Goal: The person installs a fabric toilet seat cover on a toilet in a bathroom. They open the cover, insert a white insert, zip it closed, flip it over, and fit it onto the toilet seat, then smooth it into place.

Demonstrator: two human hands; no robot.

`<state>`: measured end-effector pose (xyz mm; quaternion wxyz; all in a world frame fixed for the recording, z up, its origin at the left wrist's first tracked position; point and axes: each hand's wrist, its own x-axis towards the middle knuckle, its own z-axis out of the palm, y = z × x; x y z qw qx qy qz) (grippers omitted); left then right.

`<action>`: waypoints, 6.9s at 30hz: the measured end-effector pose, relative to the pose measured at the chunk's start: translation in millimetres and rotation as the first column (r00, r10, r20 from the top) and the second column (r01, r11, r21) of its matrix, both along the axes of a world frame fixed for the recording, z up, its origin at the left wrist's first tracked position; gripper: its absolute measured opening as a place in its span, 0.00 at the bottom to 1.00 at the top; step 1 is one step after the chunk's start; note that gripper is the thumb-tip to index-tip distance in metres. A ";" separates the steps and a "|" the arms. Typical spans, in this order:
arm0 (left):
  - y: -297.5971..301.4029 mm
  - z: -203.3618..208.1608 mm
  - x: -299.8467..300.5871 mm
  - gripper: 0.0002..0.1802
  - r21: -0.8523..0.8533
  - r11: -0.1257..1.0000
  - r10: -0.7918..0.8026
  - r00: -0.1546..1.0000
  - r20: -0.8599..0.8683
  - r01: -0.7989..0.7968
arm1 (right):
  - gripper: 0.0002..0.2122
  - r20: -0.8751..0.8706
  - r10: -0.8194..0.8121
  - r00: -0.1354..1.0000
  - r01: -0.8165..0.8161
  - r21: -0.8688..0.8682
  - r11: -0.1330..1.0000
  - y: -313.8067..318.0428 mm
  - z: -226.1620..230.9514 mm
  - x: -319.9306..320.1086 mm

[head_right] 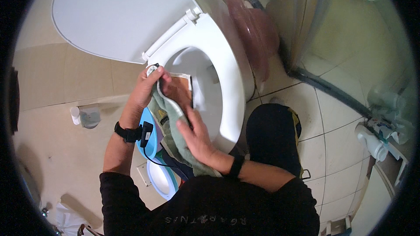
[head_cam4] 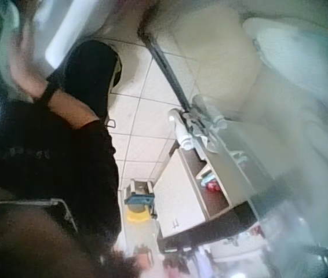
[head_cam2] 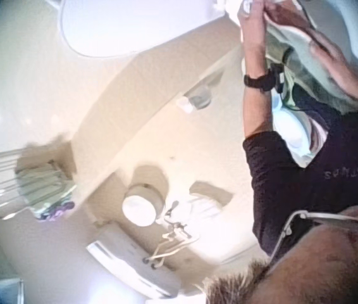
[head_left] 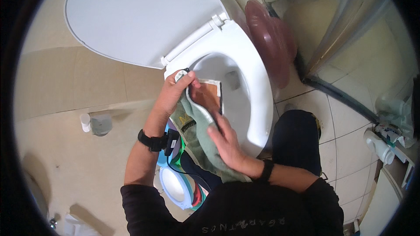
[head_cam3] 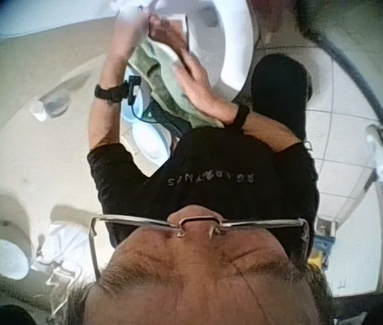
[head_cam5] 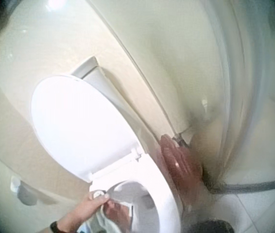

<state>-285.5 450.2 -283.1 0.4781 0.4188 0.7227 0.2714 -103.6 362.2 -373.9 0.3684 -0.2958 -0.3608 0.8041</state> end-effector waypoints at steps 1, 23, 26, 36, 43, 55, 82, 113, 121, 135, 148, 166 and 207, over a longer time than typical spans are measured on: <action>4.0 -0.1 2.3 0.18 0.000 0.998 -0.070 0.986 -0.154 0.071 | 0.26 -0.025 0.061 0.998 -0.063 -0.130 0.990 4.6 -0.3 0.3; -19.7 -23.3 2.4 0.24 0.520 0.847 0.299 0.909 -0.290 -0.112 | 0.24 -0.284 -0.147 0.948 0.089 -0.207 0.974 33.5 1.1 20.6; -31.9 -15.0 31.1 0.25 0.562 0.825 0.408 0.754 -0.515 -0.062 | 0.23 -0.237 -0.152 0.959 0.111 -0.177 0.978 32.8 -2.8 19.5; -59.3 -8.3 75.4 0.25 0.218 0.969 0.180 0.934 -0.309 -0.115 | 0.16 0.382 -0.339 0.860 -0.203 0.864 0.460 23.5 15.2 16.9; -90.1 -11.6 40.6 0.10 0.073 0.920 0.313 0.836 0.452 -0.384 | 0.23 0.349 -0.292 0.891 -0.240 0.906 0.350 15.2 26.9 16.6; -78.0 -28.6 51.1 0.10 0.138 0.834 0.375 0.733 0.568 -0.534 | 0.26 0.218 -0.217 0.952 0.104 0.436 0.894 27.7 10.6 19.6; -55.1 -51.2 79.6 0.14 0.460 0.845 0.447 0.832 -0.327 -0.273 | 0.19 0.255 -0.255 0.933 0.048 0.612 0.789 53.6 -1.8 48.3; -27.1 -53.2 120.4 0.07 0.775 0.559 0.558 0.825 -0.088 -0.295 | 0.29 0.770 -0.036 0.637 -0.544 0.482 0.687 84.7 46.3 88.3; -101.8 -44.9 81.3 0.16 0.836 0.525 0.517 0.841 -0.163 -0.161 | 0.16 0.547 -0.130 0.827 -0.296 0.620 0.727 90.4 45.2 91.7; -183.8 -147.3 -105.6 0.17 0.349 0.531 0.700 0.632 0.333 -0.772 | 0.18 0.433 -0.137 0.891 -0.128 0.528 0.839 106.6 53.7 82.2; -143.7 -131.6 -125.9 0.10 0.339 0.657 0.580 0.739 0.344 -0.673 | 0.15 0.298 -0.420 0.857 -0.153 0.926 0.344 148.1 87.6 30.0; -42.0 -180.7 -189.5 0.07 0.476 0.652 0.625 0.774 0.103 -0.590 | 0.27 0.892 -0.253 0.375 -0.558 0.435 0.707 198.4 18.4 90.4; -107.3 -170.6 -134.5 0.11 0.500 0.547 0.549 0.739 0.391 -0.671 | 0.20 0.876 -0.321 0.361 -0.709 0.481 0.516 151.9 194.5 53.4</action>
